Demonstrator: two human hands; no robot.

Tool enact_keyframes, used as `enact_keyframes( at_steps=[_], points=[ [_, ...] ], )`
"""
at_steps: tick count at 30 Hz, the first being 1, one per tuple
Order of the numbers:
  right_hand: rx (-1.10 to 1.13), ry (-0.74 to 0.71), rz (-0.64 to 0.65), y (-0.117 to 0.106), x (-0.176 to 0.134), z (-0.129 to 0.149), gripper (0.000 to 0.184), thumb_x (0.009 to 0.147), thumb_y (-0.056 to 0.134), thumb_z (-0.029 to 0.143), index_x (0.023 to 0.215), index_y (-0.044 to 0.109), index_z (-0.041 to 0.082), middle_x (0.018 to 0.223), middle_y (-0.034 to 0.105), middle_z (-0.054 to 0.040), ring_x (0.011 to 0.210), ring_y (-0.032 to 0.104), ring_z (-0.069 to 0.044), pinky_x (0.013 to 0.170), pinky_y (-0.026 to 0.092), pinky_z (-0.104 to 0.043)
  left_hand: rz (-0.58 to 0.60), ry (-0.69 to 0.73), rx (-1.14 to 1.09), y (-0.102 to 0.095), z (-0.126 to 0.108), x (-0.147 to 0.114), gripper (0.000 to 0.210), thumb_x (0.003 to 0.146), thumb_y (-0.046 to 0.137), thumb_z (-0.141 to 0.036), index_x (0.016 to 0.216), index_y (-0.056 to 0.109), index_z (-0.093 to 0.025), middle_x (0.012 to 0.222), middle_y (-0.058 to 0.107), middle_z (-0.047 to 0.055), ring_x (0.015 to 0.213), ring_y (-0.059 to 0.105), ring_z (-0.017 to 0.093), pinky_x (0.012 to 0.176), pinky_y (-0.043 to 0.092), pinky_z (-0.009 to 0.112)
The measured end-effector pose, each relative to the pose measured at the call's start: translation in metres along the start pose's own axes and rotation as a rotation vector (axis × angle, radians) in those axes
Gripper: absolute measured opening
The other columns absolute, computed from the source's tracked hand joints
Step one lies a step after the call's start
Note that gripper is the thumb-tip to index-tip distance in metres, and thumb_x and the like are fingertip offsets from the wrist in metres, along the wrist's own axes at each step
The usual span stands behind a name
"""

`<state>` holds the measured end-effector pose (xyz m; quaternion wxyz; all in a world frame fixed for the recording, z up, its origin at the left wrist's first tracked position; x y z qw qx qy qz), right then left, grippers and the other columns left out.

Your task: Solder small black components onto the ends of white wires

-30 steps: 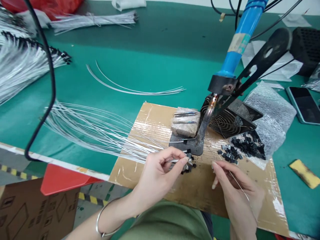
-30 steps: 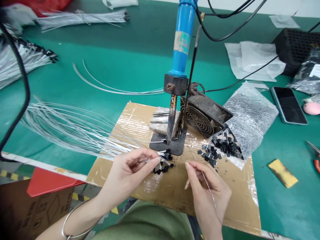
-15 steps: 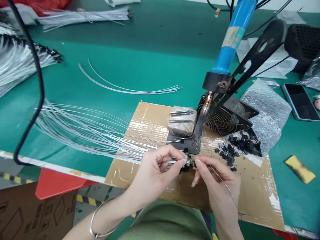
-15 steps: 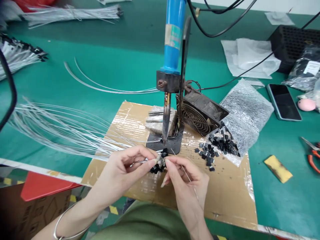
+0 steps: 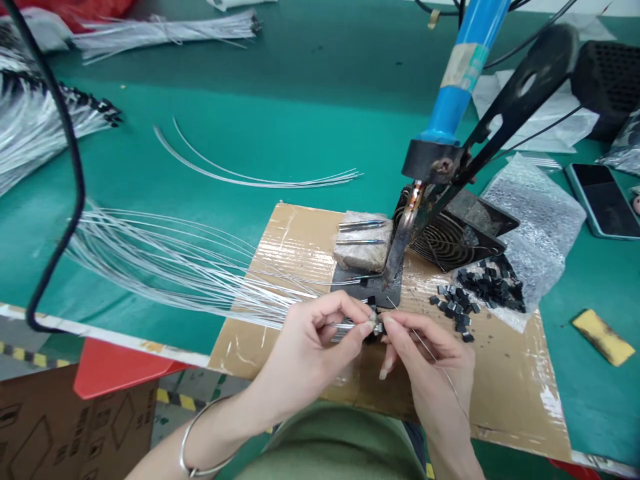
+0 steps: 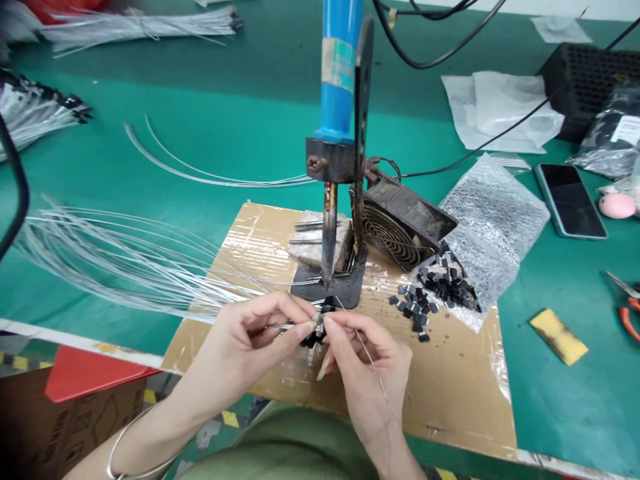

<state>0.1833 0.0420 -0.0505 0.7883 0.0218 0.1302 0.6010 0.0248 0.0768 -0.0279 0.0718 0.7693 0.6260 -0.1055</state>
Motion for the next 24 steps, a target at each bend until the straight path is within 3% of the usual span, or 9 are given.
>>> enact_keyframes(
  at_steps=[11, 15, 20, 22, 24],
  points=[
    [-0.061, -0.004, -0.023, -0.003, -0.004, -0.006, 0.011, 0.095, 0.081, 0.032, 0.088, 0.086, 0.025, 0.057, 0.067, 0.0039, 0.044, 0.062, -0.009, 0.047, 0.054, -0.017, -0.041, 0.003, 0.024, 0.001, 0.001, 0.003, 0.013, 0.084, 0.073, -0.022, 0.073, 0.071, -0.015, 0.082, 0.079, 0.007, 0.064, 0.064, 0.011, 0.059, 0.047, 0.019],
    [-0.162, -0.016, -0.087, -0.009, -0.013, 0.000, 0.033, 0.112, 0.055, 0.045, 0.111, 0.083, 0.029, 0.075, 0.060, 0.0038, 0.051, 0.052, -0.005, 0.048, 0.044, -0.017, -0.058, 0.009, 0.069, 0.000, 0.004, 0.005, 0.014, 0.084, 0.072, -0.024, 0.073, 0.070, -0.016, 0.083, 0.079, 0.008, 0.063, 0.062, 0.012, 0.056, 0.042, 0.020],
    [-0.354, -0.042, -0.079, -0.009, -0.022, 0.011, 0.029, 0.114, 0.049, 0.041, 0.136, 0.065, 0.032, 0.077, 0.066, 0.0064, 0.056, 0.050, -0.009, 0.056, 0.043, -0.022, -0.062, 0.004, 0.110, 0.001, 0.005, 0.007, 0.015, 0.085, 0.070, -0.025, 0.074, 0.070, -0.015, 0.082, 0.077, 0.008, 0.057, 0.052, 0.010, 0.055, 0.037, 0.022],
    [-0.410, -0.047, -0.071, -0.010, -0.022, 0.014, 0.027, 0.113, 0.051, 0.041, 0.134, 0.062, 0.029, 0.078, 0.068, 0.0054, 0.058, 0.052, -0.010, 0.059, 0.043, -0.024, -0.064, -0.008, 0.113, 0.001, 0.005, 0.008, 0.014, 0.084, 0.070, -0.025, 0.074, 0.070, -0.015, 0.084, 0.077, 0.008, 0.056, 0.048, 0.009, 0.053, 0.035, 0.022],
    [-0.465, -0.044, -0.061, -0.012, -0.021, 0.014, 0.022, 0.112, 0.052, 0.042, 0.112, 0.065, 0.025, 0.073, 0.062, 0.0047, 0.058, 0.050, -0.011, 0.058, 0.039, -0.026, -0.066, -0.015, 0.119, 0.000, 0.005, 0.009, 0.014, 0.084, 0.070, -0.025, 0.074, 0.069, -0.015, 0.085, 0.077, 0.008, 0.054, 0.043, 0.008, 0.052, 0.032, 0.023]
  ],
)
Point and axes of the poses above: each hand's wrist, its own x-axis towards the middle knuckle, its own y-axis out of the palm, z = x × y, the point moved 10 cm from there along x, towards the middle knuckle
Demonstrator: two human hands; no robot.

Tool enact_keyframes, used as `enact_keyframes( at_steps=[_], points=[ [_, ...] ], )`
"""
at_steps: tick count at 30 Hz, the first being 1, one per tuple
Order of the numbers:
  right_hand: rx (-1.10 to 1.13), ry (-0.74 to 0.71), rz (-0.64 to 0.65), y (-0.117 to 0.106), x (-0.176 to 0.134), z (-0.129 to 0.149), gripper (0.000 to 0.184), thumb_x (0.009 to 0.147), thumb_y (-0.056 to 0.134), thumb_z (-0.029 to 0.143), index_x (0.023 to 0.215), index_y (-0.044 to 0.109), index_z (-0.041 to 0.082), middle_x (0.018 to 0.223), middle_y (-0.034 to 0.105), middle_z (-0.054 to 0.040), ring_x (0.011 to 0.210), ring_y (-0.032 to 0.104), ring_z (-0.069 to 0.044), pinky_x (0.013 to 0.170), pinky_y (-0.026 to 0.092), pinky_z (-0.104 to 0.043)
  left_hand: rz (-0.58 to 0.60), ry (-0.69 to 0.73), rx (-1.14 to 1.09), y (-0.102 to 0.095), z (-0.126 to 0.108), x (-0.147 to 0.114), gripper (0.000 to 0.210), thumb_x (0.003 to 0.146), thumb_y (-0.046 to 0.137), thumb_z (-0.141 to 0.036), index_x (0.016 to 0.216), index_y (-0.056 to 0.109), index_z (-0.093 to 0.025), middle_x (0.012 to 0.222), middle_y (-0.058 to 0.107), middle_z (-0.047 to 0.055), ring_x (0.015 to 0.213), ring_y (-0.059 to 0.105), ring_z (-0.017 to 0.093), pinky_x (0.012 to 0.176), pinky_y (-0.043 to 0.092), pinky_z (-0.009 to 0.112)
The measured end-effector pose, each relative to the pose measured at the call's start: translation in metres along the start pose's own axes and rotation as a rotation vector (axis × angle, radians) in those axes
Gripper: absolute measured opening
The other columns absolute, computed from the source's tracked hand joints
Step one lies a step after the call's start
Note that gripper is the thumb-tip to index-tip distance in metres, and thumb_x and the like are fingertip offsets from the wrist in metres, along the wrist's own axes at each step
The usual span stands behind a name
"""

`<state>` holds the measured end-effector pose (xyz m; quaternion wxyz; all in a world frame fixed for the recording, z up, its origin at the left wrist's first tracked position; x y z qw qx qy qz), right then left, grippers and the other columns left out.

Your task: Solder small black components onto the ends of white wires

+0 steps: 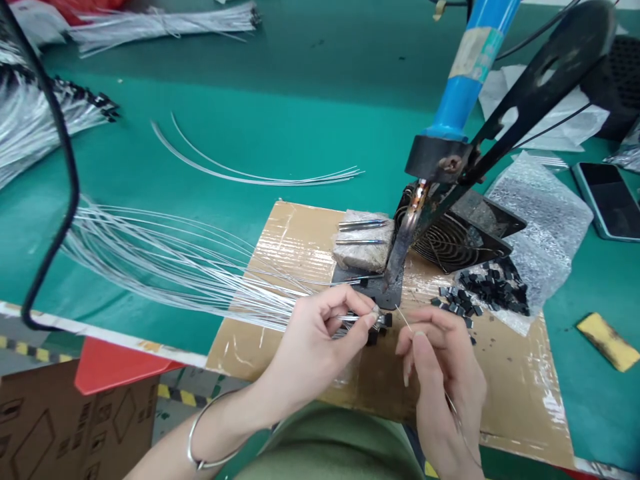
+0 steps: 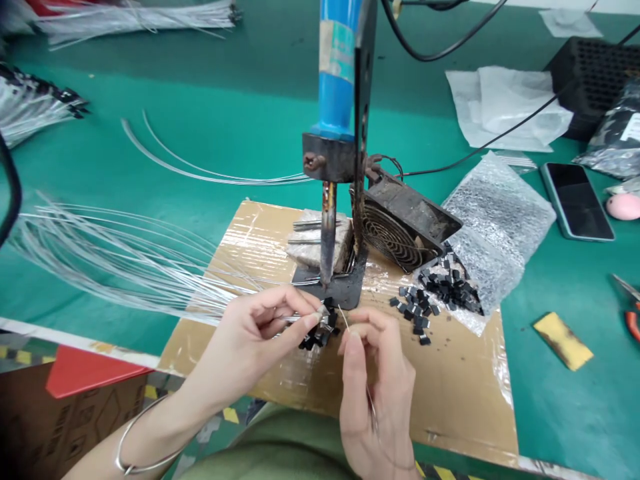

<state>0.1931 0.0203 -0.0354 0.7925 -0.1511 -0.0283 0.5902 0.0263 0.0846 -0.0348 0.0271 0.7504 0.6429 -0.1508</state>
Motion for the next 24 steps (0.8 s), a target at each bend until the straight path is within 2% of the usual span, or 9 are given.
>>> enact_keyframes(
  at_steps=[2, 4, 6, 9, 11, 13, 17, 24],
  points=[
    [-0.058, -0.024, 0.016, -0.002, 0.003, 0.000, 0.032, 0.112, 0.052, 0.041, 0.086, 0.058, 0.023, 0.067, 0.053, 0.0043, 0.057, 0.045, -0.012, 0.055, 0.035, -0.027, -0.001, 0.001, 0.001, 0.000, -0.001, 0.001, 0.014, 0.084, 0.071, -0.024, 0.074, 0.069, -0.015, 0.085, 0.078, 0.007, 0.052, 0.037, 0.007, 0.050, 0.028, 0.023],
    [-0.071, -0.097, 0.031, -0.004, 0.006, 0.003, 0.038, 0.112, 0.052, 0.037, 0.076, 0.051, 0.023, 0.067, 0.049, 0.0034, 0.061, 0.046, -0.013, 0.057, 0.037, -0.026, -0.006, 0.007, -0.008, -0.001, -0.002, 0.002, 0.013, 0.084, 0.071, -0.024, 0.073, 0.068, -0.016, 0.084, 0.078, 0.007, 0.051, 0.034, 0.006, 0.049, 0.026, 0.023],
    [-0.040, -0.192, 0.038, -0.005, 0.008, 0.010, 0.033, 0.110, 0.054, 0.030, 0.078, 0.053, 0.023, 0.076, 0.056, 0.0010, 0.069, 0.055, -0.014, 0.063, 0.044, -0.025, -0.009, 0.008, -0.016, -0.001, -0.003, 0.003, 0.013, 0.083, 0.071, -0.023, 0.073, 0.068, -0.016, 0.083, 0.077, 0.006, 0.052, 0.036, 0.007, 0.049, 0.026, 0.023],
    [0.015, -0.256, 0.036, -0.005, 0.008, 0.016, 0.022, 0.107, 0.061, 0.024, 0.085, 0.060, 0.023, 0.104, 0.071, -0.0045, 0.097, 0.070, -0.018, 0.087, 0.055, -0.029, -0.003, -0.006, -0.015, 0.000, -0.002, 0.005, 0.012, 0.082, 0.072, -0.023, 0.073, 0.068, -0.016, 0.082, 0.077, 0.007, 0.054, 0.042, 0.008, 0.050, 0.030, 0.022],
    [0.061, -0.203, 0.018, -0.005, 0.008, 0.014, 0.019, 0.106, 0.064, 0.024, 0.086, 0.061, 0.024, 0.122, 0.076, -0.0060, 0.115, 0.073, -0.020, 0.100, 0.055, -0.033, -0.004, -0.020, -0.021, -0.001, -0.001, 0.007, 0.013, 0.082, 0.072, -0.025, 0.073, 0.069, -0.016, 0.083, 0.077, 0.008, 0.056, 0.048, 0.009, 0.052, 0.034, 0.022],
    [0.116, -0.127, 0.003, -0.003, 0.007, 0.011, 0.021, 0.105, 0.066, 0.026, 0.085, 0.061, 0.024, 0.129, 0.078, -0.0060, 0.123, 0.074, -0.021, 0.103, 0.057, -0.033, -0.011, -0.026, -0.029, -0.002, -0.002, 0.009, 0.013, 0.082, 0.072, -0.026, 0.074, 0.069, -0.016, 0.084, 0.077, 0.008, 0.059, 0.053, 0.011, 0.054, 0.038, 0.023],
    [0.167, -0.071, -0.003, 0.002, 0.008, 0.009, 0.020, 0.102, 0.067, 0.024, 0.083, 0.061, 0.024, 0.130, 0.081, -0.0083, 0.125, 0.076, -0.022, 0.102, 0.064, -0.033, -0.030, -0.022, -0.007, -0.004, -0.005, 0.013, 0.013, 0.080, 0.072, -0.026, 0.073, 0.070, -0.016, 0.080, 0.076, 0.007, 0.060, 0.056, 0.013, 0.053, 0.037, 0.024],
    [0.241, -0.067, -0.013, 0.002, 0.018, 0.012, 0.021, 0.101, 0.069, 0.022, 0.081, 0.060, 0.023, 0.127, 0.081, -0.0092, 0.120, 0.079, -0.024, 0.108, 0.065, -0.039, -0.073, -0.011, 0.005, -0.009, -0.011, 0.021, 0.010, 0.079, 0.073, -0.025, 0.073, 0.071, -0.017, 0.081, 0.078, 0.006, 0.058, 0.055, 0.012, 0.050, 0.032, 0.024]
  ],
)
Point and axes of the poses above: each hand's wrist, its own x-axis towards the middle knuckle, its own y-axis out of the palm, z = x × y, the point moved 10 cm from there along x, towards the middle knuckle
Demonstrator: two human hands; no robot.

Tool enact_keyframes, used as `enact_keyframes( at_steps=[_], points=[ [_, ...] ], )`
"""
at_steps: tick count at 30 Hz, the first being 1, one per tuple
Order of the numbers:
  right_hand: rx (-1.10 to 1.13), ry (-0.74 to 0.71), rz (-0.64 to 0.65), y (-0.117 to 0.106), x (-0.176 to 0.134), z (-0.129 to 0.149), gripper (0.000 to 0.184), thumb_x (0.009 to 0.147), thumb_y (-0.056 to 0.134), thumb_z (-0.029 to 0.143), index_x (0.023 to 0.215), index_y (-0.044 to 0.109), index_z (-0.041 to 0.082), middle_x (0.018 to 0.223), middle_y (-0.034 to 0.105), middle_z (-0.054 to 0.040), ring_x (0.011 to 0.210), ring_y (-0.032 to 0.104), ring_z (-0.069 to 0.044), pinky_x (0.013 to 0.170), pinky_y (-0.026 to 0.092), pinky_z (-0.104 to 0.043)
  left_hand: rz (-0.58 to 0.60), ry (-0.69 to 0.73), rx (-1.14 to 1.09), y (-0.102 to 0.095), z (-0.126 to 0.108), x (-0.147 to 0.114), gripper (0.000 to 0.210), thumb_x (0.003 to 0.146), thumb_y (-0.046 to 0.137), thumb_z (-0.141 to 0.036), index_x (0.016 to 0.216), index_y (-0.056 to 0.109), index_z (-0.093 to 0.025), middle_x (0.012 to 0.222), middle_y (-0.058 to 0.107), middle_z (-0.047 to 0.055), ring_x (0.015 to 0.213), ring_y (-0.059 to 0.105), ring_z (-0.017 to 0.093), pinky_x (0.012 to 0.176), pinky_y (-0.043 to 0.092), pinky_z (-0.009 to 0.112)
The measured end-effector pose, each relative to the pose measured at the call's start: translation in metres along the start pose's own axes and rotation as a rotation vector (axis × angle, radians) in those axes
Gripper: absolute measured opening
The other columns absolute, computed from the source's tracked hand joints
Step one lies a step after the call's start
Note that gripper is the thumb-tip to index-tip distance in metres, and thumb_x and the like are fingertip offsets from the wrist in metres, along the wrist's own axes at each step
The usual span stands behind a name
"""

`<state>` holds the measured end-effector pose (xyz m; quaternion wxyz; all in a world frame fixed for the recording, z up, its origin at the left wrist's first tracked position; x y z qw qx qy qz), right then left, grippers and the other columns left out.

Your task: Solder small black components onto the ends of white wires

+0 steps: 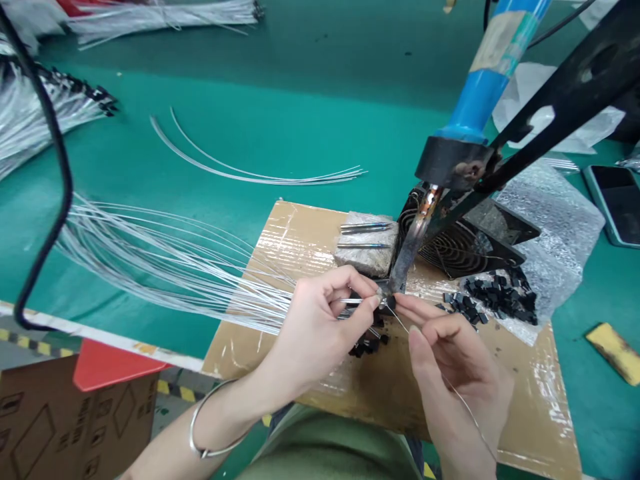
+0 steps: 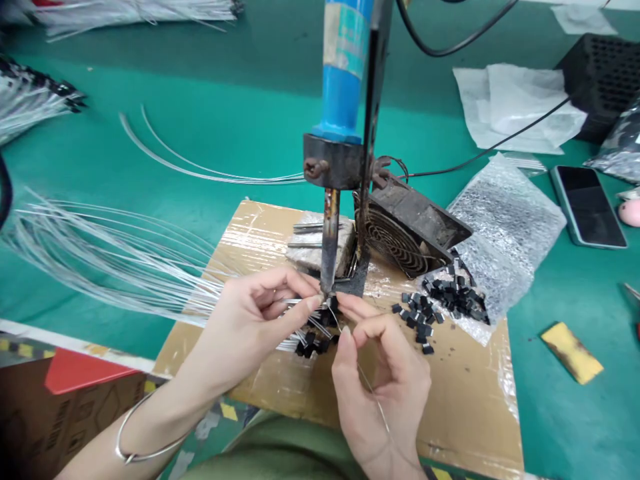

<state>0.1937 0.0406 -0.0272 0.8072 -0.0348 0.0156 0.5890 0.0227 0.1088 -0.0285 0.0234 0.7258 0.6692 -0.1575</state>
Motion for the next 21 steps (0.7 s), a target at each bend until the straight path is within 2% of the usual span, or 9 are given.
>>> enact_keyframes(
  at_steps=[6, 12, 21],
  points=[
    [0.031, 0.033, -0.018, 0.0006, 0.0023, 0.0007, 0.020, 0.099, 0.071, 0.023, 0.082, 0.063, 0.023, 0.129, 0.081, -0.0084, 0.121, 0.079, -0.023, 0.107, 0.065, -0.036, -0.014, 0.012, -0.015, -0.0010, -0.0042, 0.0024, 0.008, 0.077, 0.073, -0.023, 0.072, 0.071, -0.017, 0.082, 0.078, 0.005, 0.060, 0.058, 0.012, 0.050, 0.034, 0.025],
    [0.030, -0.040, -0.008, 0.0013, 0.0051, 0.0071, 0.020, 0.098, 0.072, 0.020, 0.081, 0.063, 0.024, 0.126, 0.083, -0.0057, 0.118, 0.080, -0.021, 0.105, 0.066, -0.031, -0.012, 0.023, -0.009, -0.0022, -0.0073, 0.0002, 0.009, 0.078, 0.072, -0.022, 0.071, 0.071, -0.017, 0.084, 0.079, 0.006, 0.059, 0.058, 0.012, 0.049, 0.032, 0.026],
    [0.021, 0.005, -0.036, 0.0014, 0.0022, 0.0086, 0.021, 0.099, 0.072, 0.021, 0.080, 0.063, 0.023, 0.127, 0.082, -0.0094, 0.118, 0.080, -0.024, 0.105, 0.067, -0.037, -0.027, 0.037, -0.001, -0.0038, -0.0105, -0.0005, 0.008, 0.079, 0.073, -0.022, 0.074, 0.073, -0.017, 0.080, 0.078, 0.005, 0.060, 0.059, 0.013, 0.049, 0.034, 0.025]
  ],
)
Point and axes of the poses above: each hand's wrist, its own x-axis towards the middle knuckle, its own y-axis out of the palm, z = x × y, the point moved 10 cm from there along x, towards the middle knuckle
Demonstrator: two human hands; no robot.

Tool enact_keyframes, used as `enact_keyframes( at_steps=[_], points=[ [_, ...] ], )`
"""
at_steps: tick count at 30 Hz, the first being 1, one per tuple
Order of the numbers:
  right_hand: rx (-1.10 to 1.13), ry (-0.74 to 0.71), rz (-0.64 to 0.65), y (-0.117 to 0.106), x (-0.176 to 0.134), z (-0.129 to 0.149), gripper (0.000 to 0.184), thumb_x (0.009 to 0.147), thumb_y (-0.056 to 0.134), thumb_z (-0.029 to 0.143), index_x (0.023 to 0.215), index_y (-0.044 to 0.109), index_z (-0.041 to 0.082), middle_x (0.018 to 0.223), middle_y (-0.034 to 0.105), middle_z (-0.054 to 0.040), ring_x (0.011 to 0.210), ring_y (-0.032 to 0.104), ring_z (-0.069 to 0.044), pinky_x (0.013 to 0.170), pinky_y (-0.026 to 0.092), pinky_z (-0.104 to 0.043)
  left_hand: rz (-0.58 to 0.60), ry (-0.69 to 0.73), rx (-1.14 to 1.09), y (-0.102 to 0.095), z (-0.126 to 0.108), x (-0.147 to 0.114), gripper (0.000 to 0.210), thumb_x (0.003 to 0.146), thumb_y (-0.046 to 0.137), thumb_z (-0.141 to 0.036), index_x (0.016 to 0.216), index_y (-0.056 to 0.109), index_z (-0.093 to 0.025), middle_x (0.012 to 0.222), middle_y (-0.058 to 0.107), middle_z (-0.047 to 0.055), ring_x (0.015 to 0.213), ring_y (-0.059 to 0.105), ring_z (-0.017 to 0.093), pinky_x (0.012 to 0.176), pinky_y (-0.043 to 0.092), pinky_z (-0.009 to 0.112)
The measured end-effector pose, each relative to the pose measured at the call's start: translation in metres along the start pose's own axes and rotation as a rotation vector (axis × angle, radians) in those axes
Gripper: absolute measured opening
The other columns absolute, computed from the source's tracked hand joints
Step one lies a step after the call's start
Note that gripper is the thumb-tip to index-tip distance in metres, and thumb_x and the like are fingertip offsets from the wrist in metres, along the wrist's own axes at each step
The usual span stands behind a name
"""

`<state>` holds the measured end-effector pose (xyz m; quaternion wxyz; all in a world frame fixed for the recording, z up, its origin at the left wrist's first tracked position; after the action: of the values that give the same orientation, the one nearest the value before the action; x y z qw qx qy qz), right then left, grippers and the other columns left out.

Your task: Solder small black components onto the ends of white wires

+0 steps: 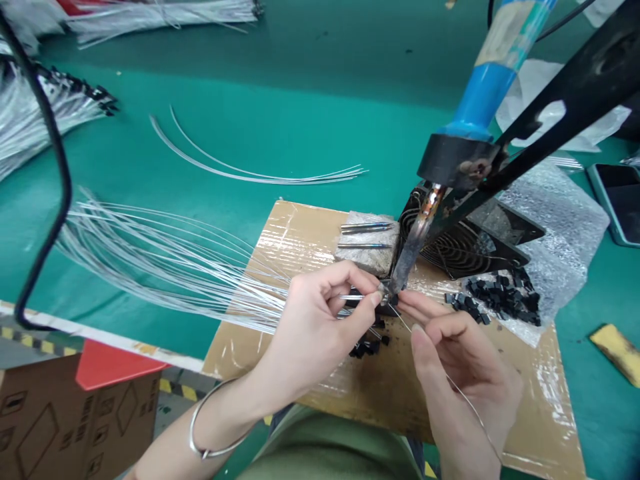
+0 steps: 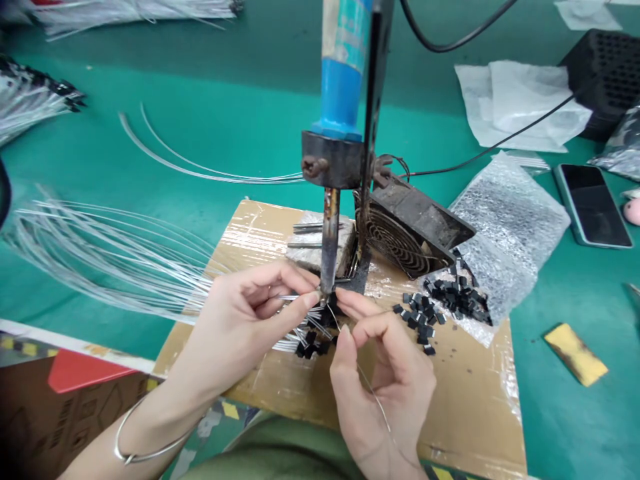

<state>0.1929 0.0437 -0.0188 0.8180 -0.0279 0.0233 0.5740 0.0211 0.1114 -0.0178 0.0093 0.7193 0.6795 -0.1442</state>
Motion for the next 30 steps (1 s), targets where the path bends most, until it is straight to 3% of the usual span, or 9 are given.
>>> enact_keyframes(
  at_steps=[17, 25, 30],
  points=[
    [0.023, 0.014, -0.013, 0.0000, -0.0017, -0.0009, 0.020, 0.098, 0.073, 0.022, 0.080, 0.064, 0.024, 0.126, 0.082, -0.0041, 0.120, 0.079, -0.020, 0.107, 0.064, -0.031, -0.017, 0.048, 0.017, -0.0017, -0.0050, -0.0035, 0.008, 0.081, 0.072, -0.020, 0.073, 0.072, -0.018, 0.078, 0.077, 0.005, 0.060, 0.059, 0.013, 0.048, 0.032, 0.025],
    [-0.034, -0.148, 0.054, -0.0016, 0.0022, 0.0031, 0.019, 0.098, 0.073, 0.017, 0.082, 0.065, 0.024, 0.124, 0.083, -0.0049, 0.117, 0.080, -0.020, 0.101, 0.066, -0.028, -0.016, 0.069, 0.019, -0.0007, -0.0043, -0.0029, 0.009, 0.081, 0.071, -0.019, 0.073, 0.071, -0.016, 0.078, 0.077, 0.004, 0.055, 0.049, 0.010, 0.048, 0.029, 0.024],
    [-0.079, -0.160, 0.025, -0.0010, 0.0012, 0.0034, 0.018, 0.097, 0.072, 0.017, 0.082, 0.066, 0.024, 0.123, 0.083, -0.0043, 0.116, 0.080, -0.021, 0.106, 0.063, -0.033, -0.012, 0.089, 0.023, -0.0004, -0.0060, -0.0030, 0.009, 0.081, 0.070, -0.018, 0.073, 0.071, -0.017, 0.077, 0.076, 0.004, 0.053, 0.047, 0.009, 0.047, 0.028, 0.024]
  ],
)
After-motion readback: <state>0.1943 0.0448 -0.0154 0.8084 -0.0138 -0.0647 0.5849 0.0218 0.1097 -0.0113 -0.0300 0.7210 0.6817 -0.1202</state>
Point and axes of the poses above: each hand's wrist, its own x-axis towards the middle knuckle, its own y-axis out of the palm, z = x × y, the point moved 10 cm from there along x, towards the middle knuckle
